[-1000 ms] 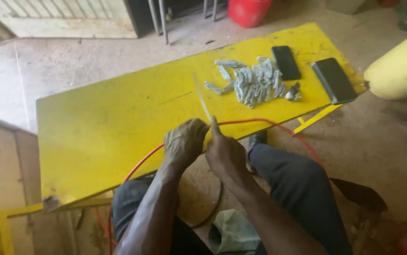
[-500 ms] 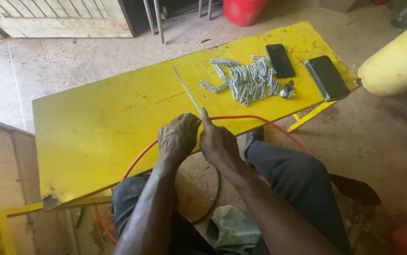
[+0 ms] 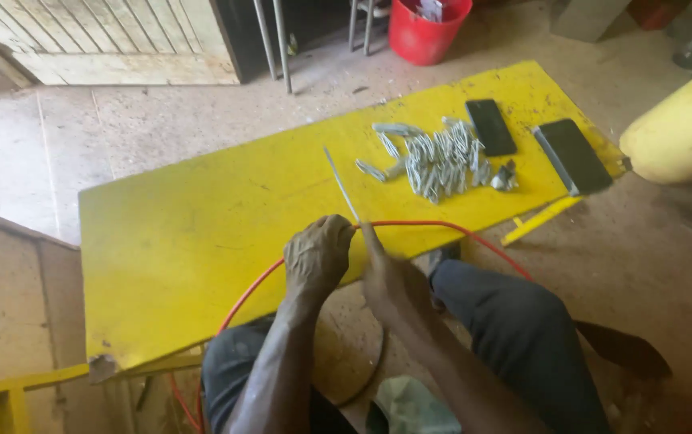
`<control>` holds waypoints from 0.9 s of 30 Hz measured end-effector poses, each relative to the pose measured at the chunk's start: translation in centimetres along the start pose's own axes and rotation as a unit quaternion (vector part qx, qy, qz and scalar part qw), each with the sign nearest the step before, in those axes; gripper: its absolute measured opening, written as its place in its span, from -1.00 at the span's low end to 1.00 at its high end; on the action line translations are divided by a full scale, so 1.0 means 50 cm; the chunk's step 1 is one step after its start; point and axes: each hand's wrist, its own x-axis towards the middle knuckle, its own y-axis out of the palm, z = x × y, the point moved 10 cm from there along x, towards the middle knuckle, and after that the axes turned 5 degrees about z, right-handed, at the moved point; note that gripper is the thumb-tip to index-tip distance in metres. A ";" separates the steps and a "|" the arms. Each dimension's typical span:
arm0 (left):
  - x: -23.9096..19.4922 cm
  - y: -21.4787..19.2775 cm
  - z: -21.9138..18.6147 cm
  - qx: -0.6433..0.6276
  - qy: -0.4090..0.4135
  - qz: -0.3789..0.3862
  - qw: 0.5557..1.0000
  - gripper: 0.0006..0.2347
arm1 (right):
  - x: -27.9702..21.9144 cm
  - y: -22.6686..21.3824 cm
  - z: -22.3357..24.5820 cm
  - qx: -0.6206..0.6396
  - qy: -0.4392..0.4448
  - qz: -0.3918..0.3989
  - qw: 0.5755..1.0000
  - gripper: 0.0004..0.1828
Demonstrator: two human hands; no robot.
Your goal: A person uses a hacksaw blade to cut through a red electrical cable on a yellow workbench.
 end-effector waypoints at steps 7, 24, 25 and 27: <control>0.001 -0.001 -0.011 -0.021 0.017 -0.015 1.000 -0.77 | -0.031 0.018 -0.039 -0.004 0.060 0.038 0.997 -0.17; -0.007 0.016 0.020 0.016 0.002 0.015 1.000 -0.75 | 0.047 0.016 -0.004 -0.016 -0.030 0.017 0.999 -0.21; 0.006 0.001 0.021 0.020 0.001 0.004 1.000 -0.75 | -0.001 0.005 0.009 -0.015 -0.041 0.012 0.999 -0.21; 0.012 -0.005 0.031 -0.010 -0.015 -0.011 1.000 -0.75 | -0.109 0.016 -0.017 -0.040 0.018 0.054 0.998 -0.20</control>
